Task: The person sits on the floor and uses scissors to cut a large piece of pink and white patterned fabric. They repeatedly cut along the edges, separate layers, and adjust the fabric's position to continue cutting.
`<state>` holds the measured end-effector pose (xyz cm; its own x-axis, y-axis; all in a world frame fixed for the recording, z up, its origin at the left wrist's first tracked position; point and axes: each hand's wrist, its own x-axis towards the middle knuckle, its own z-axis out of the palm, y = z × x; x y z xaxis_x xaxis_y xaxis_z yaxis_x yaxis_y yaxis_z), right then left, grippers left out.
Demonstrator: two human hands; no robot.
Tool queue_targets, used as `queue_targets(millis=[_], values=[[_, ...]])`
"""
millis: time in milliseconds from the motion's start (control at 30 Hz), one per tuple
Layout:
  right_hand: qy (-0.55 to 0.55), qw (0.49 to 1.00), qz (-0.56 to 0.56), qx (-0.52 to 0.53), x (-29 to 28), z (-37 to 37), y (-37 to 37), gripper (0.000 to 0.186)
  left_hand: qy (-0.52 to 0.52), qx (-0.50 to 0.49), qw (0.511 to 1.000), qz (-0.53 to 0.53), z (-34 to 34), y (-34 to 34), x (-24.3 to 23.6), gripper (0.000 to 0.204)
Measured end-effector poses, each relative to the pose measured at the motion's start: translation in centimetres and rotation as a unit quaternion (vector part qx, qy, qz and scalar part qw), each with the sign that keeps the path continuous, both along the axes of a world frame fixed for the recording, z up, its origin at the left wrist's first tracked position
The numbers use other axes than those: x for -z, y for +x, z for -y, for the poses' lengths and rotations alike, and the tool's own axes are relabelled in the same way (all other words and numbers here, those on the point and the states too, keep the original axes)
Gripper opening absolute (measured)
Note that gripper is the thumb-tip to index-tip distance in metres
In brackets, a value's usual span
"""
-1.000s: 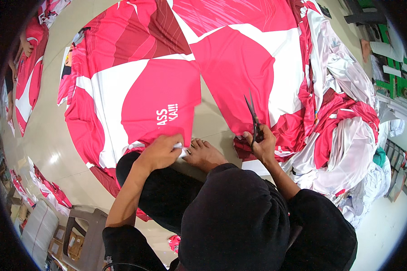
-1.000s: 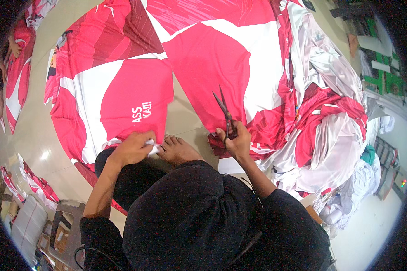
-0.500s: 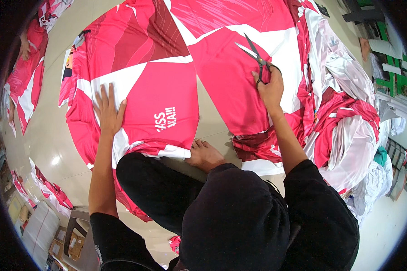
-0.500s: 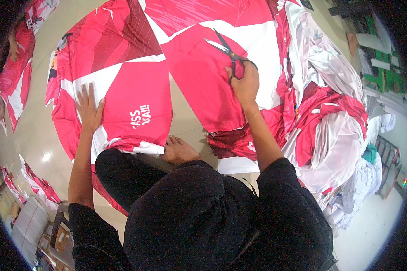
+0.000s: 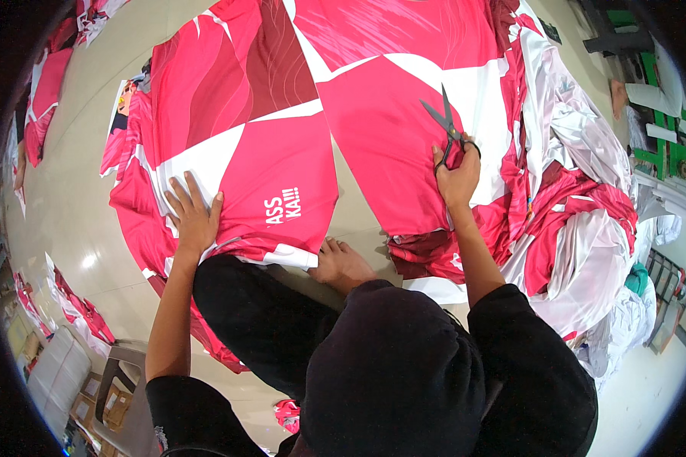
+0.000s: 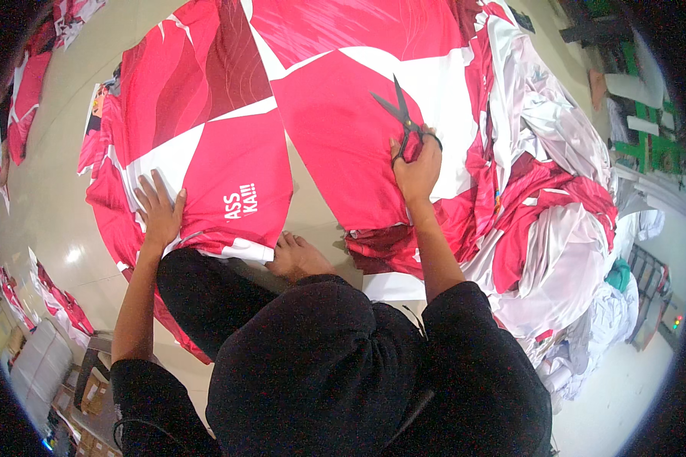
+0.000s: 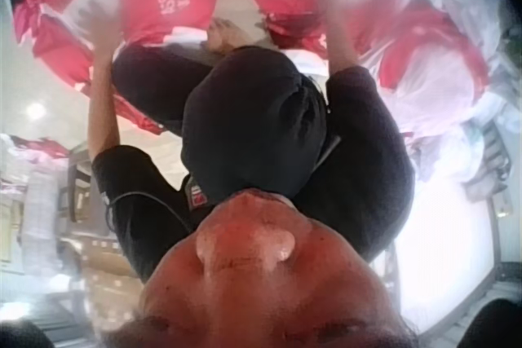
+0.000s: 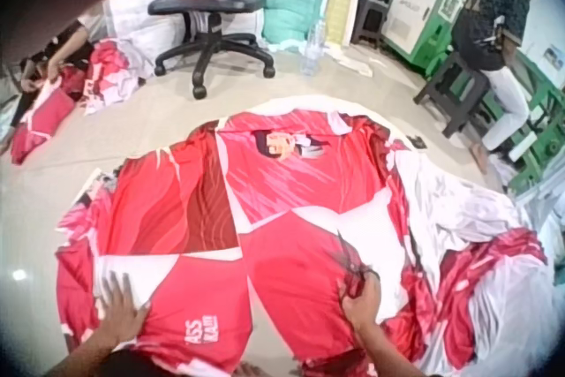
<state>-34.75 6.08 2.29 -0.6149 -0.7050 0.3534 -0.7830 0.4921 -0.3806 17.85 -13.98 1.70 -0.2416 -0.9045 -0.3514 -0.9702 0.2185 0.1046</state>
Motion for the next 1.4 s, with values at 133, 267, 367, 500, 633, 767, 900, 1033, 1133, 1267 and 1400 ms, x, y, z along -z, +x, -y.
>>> queue_targets(millis=[133, 267, 367, 500, 633, 767, 900, 1033, 1133, 1267, 1400], values=[[-0.009, 0.999, 0.014, 0.036, 0.4, -2.2, 1.1, 0.067, 0.059, -0.025, 0.997, 0.033, -0.5, -0.9, -1.7, 0.100], [-0.026, 0.999, 0.025, 0.039, 0.1, -2.8, 2.0, 0.069, 0.000, 0.006, 1.000, 0.028, -0.3, -3.6, -3.4, 0.090], [-0.030, 0.997, 0.014, 0.070, -1.1, -1.9, 2.7, 0.064, -0.096, 0.139, 0.963, -0.210, -1.0, -7.3, -4.6, 0.051], [-0.057, 0.977, 0.204, 0.013, -3.3, -0.8, 5.8, 0.050, 0.011, 0.258, 0.934, -0.249, -5.2, -13.4, -5.7, 0.050], [0.110, 0.839, 0.531, -0.054, -4.9, -2.1, 10.6, 0.044, 0.019, 0.291, 0.932, -0.217, -6.7, -16.6, -5.4, 0.050], [0.215, 0.704, 0.676, -0.034, -5.3, -4.7, 14.3, 0.049, 0.007, 0.310, 0.930, -0.198, -6.5, -17.4, -4.7, 0.040], [0.217, 0.688, 0.692, -0.043, -5.0, -5.4, 15.6, 0.060, -0.026, 0.296, 0.911, -0.286, -6.7, -16.9, -5.0, 0.029], [0.213, 0.693, 0.686, -0.059, -4.6, -3.8, 15.8, 0.060, 0.071, 0.209, 0.912, -0.345, -6.8, -16.2, -5.8, 0.023], [0.197, 0.702, 0.683, -0.047, -4.2, -1.5, 16.2, 0.058, 0.080, 0.205, 0.910, -0.351, -6.7, -16.0, -6.2, 0.024], [0.163, 0.711, 0.683, -0.043, -4.0, 1.2, 16.6, 0.058, 0.087, 0.198, 0.910, -0.353, -6.7, -15.9, -6.6, 0.025], [0.160, 0.710, 0.685, -0.031, -4.3, 3.0, 16.9, 0.057, 0.091, 0.192, 0.907, -0.363, -6.8, -15.8, -6.9, 0.025]])
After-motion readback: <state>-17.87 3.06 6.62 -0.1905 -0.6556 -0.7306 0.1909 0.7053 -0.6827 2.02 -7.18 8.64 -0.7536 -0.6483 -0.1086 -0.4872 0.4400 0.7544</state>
